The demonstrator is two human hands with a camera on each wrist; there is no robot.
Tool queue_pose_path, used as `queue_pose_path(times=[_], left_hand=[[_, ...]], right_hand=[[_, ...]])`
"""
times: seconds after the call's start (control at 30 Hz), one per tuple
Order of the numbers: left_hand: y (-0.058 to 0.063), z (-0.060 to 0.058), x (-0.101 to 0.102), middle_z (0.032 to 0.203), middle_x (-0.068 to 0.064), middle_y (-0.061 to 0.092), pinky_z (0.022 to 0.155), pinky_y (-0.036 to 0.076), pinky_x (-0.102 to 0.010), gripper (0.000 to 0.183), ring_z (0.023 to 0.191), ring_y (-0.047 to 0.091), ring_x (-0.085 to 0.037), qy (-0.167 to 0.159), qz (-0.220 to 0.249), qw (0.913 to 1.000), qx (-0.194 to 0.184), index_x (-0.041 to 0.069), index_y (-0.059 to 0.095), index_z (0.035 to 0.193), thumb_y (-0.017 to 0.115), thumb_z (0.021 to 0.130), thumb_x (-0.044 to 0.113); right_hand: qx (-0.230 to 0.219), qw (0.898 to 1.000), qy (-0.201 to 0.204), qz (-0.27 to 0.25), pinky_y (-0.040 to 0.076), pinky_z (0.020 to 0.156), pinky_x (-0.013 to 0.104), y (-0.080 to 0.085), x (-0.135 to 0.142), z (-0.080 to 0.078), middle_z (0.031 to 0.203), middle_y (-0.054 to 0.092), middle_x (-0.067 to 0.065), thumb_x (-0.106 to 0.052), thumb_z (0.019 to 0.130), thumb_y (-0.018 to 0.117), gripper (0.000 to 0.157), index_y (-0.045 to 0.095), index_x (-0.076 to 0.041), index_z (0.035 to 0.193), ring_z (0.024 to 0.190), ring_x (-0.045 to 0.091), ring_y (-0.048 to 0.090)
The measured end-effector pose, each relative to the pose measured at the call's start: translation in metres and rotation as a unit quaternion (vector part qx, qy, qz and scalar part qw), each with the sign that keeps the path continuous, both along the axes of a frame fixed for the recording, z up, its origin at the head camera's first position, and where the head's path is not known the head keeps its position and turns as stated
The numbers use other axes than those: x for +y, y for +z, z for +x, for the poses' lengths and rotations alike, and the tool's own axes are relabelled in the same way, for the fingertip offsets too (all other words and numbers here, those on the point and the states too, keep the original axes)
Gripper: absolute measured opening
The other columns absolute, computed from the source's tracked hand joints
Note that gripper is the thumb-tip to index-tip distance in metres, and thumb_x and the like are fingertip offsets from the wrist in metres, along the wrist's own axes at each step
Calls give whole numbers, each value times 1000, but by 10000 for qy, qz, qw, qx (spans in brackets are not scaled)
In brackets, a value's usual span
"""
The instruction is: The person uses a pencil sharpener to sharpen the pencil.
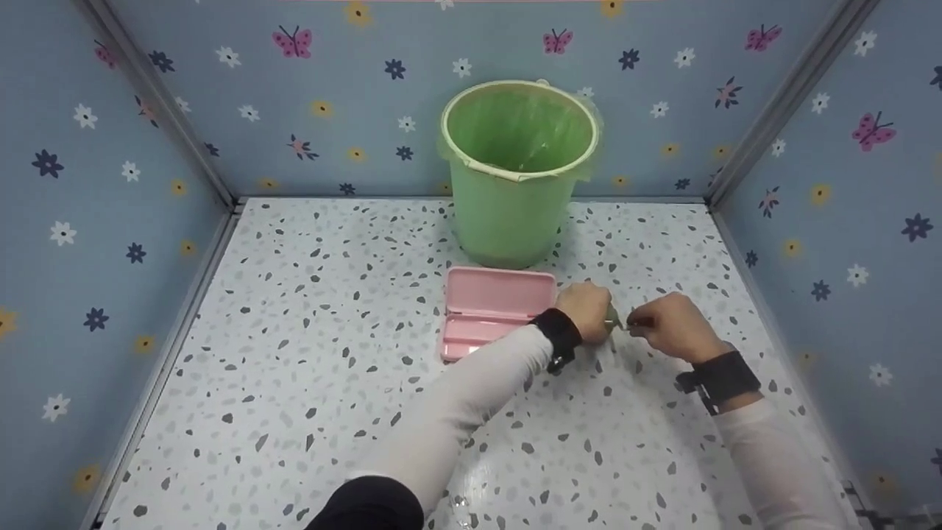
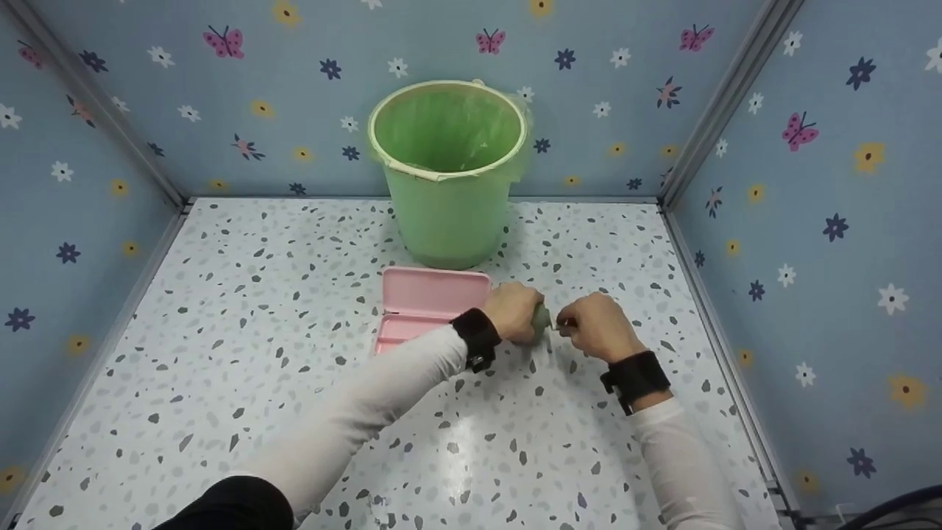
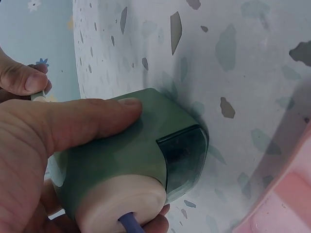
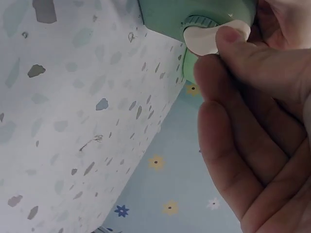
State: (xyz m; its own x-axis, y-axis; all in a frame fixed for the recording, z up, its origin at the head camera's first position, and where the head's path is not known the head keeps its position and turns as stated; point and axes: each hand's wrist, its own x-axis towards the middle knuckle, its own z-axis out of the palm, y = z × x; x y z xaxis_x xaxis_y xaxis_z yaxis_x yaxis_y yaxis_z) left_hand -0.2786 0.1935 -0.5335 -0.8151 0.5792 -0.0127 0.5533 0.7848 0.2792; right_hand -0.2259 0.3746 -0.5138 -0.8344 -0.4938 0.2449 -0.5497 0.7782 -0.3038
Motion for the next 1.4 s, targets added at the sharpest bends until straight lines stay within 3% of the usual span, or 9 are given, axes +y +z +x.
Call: queue_pose_path(times=[0.27, 0.47, 0.67, 0.83, 1.0, 1.13, 1.4], left_hand=[[-2, -1, 0, 64, 2, 53, 45, 39, -35, 13, 55, 49, -17, 19, 142, 9999, 64, 20, 58, 72, 64, 72, 32], [-3, 1, 2, 64, 3, 53, 46, 40, -35, 15, 55, 49, -17, 1, 80, 9999, 104, 21, 59, 73, 67, 68, 31], [-7, 5, 5, 65, 2, 52, 47, 40, -33, 17, 56, 49, -17, -46, 45, 10000, -9, 20, 58, 75, 68, 66, 31], [-7, 2, 2, 66, 2, 52, 47, 40, -33, 24, 57, 49, -16, -46, -37, 10000, 75, 19, 59, 78, 72, 60, 28], [-3, -3, -1, 65, 2, 52, 46, 40, -33, 22, 55, 49, -16, 39, 18, 9997, 221, 20, 59, 76, 71, 60, 29], [-3, -3, -2, 65, 2, 53, 47, 39, -33, 22, 55, 49, -16, -6, 34, 9999, 141, 20, 60, 77, 71, 60, 29], [-5, -1, -1, 66, 3, 52, 47, 40, -34, 25, 57, 49, -16, -13, -56, 9993, 377, 20, 60, 78, 71, 58, 31]], right_hand=[[929, 9951, -127, 305, 45, 54, 37, 0, -3, -4, 66, 61, -7, -11, 71, 74, 8, 71, -15, 78, 57, 13, 57], [1169, 9913, -567, 203, 44, 55, 39, -6, -2, -18, 67, 62, -4, -9, 71, 73, 7, 71, -13, 75, 57, 18, 58], [452, 9949, -833, 346, 44, 56, 39, -31, -2, -37, 67, 62, -4, -6, 70, 70, 9, 71, -14, 73, 58, 18, 56], [-45, 9964, -777, 344, 42, 50, 35, -49, -3, -41, 60, 58, -6, 0, 64, 64, 16, 70, -14, 67, 51, 15, 51], [-277, 9952, -895, 289, 36, 45, 33, -51, -8, -40, 53, 52, -9, 1, 63, 64, 16, 69, -14, 64, 45, 14, 42], [-657, 9914, -1103, 240, 40, 49, 33, -52, -9, -36, 58, 57, -9, 1, 65, 66, 16, 72, -13, 71, 48, 14, 46], [-681, 9903, -1191, 237, 46, 60, 37, -54, -11, -18, 68, 63, -2, 2, 63, 66, 19, 73, -11, 76, 60, 16, 57]])
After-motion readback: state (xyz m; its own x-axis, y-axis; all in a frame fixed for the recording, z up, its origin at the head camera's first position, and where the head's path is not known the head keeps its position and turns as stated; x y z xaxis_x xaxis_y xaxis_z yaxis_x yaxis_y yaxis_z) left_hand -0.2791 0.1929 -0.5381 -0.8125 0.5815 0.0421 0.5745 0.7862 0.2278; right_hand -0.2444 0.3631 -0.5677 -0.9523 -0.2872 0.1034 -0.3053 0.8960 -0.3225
